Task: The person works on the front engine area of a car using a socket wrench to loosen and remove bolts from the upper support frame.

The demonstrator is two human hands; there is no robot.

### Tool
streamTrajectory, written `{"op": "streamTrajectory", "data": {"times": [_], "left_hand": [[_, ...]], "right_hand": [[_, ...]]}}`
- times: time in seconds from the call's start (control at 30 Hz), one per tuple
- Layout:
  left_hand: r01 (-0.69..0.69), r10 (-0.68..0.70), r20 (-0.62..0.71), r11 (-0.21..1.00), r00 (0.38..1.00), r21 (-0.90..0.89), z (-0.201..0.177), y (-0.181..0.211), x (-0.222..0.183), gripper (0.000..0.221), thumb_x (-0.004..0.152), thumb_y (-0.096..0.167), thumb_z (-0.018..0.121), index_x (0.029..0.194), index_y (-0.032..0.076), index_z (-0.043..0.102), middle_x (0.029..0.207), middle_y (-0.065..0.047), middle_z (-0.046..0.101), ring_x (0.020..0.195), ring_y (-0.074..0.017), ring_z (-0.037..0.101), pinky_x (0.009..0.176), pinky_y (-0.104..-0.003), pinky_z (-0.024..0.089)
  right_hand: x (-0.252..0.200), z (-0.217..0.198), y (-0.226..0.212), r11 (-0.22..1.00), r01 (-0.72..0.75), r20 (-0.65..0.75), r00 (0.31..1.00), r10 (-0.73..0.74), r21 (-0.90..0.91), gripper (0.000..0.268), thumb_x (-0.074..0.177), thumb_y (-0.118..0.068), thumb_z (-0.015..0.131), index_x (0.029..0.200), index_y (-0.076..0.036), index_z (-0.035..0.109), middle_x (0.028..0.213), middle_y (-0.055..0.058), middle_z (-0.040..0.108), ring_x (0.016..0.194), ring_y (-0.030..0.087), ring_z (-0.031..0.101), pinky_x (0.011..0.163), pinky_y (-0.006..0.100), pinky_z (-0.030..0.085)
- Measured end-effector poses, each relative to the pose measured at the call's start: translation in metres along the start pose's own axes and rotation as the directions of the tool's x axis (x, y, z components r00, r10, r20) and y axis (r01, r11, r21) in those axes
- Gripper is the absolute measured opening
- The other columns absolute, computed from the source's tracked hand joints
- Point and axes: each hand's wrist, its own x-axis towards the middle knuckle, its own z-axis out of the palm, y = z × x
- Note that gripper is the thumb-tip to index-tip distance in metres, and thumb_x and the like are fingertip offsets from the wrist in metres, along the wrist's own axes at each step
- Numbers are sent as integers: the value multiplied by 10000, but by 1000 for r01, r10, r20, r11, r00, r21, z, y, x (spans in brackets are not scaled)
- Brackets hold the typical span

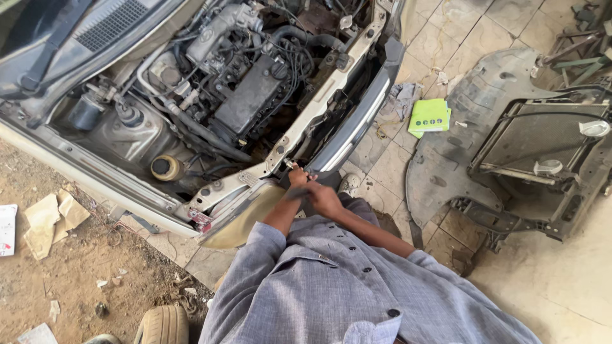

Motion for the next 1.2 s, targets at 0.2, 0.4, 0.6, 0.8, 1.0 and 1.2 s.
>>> {"op": "streamTrajectory", "data": {"times": [0.2,0.4,0.6,0.8,1.0,1.2], "left_hand": [[-229,217,110,967,970,111,-19,-17,19,523,1101,526,421,812,91,458,636,-81,461,515,-235,476,526,-435,443],[-53,77,193,991,978,-126,-9,-6,-8,469,1103,490,386,848,99,432,653,-53,392,541,-206,419,604,-459,592],[-63,65,111,998,992,-19,-11,-1,-12,493,1080,523,387,873,81,458,637,-62,390,514,-227,404,604,-487,598],[-25,19,109,998,994,57,-14,1,-19,510,1041,576,347,867,105,442,659,-43,442,554,-237,554,595,-530,540],[-128,126,139,992,982,2,-17,-1,-12,495,1083,540,404,894,90,486,692,-27,457,600,-185,460,670,-495,590],[-19,34,212,997,977,-75,-11,9,-29,480,1112,497,323,887,85,426,652,-48,363,562,-201,379,678,-485,598]], "right_hand": [[8,2,14,985,-117,-308,939,151,125,212,956,-150,729,980,20,605,803,204,678,686,332,664,630,455,523],[46,-46,87,334,-478,133,709,692,812,137,999,-150,636,965,-18,651,708,78,594,562,174,547,501,328,448],[44,-22,69,524,-382,-49,771,634,762,193,1044,-193,635,961,-20,656,741,61,599,616,169,549,532,323,464],[3,-6,23,994,101,-149,984,-95,34,162,977,-125,667,1084,-6,638,986,194,696,898,381,714,756,434,565],[3,1,16,965,-56,-116,989,88,256,193,1004,-164,652,1136,-24,633,1023,161,705,894,297,704,767,396,579],[43,-52,71,700,-348,-82,862,501,623,183,1022,-201,671,1063,-28,628,888,107,693,738,208,661,648,362,539]]}}
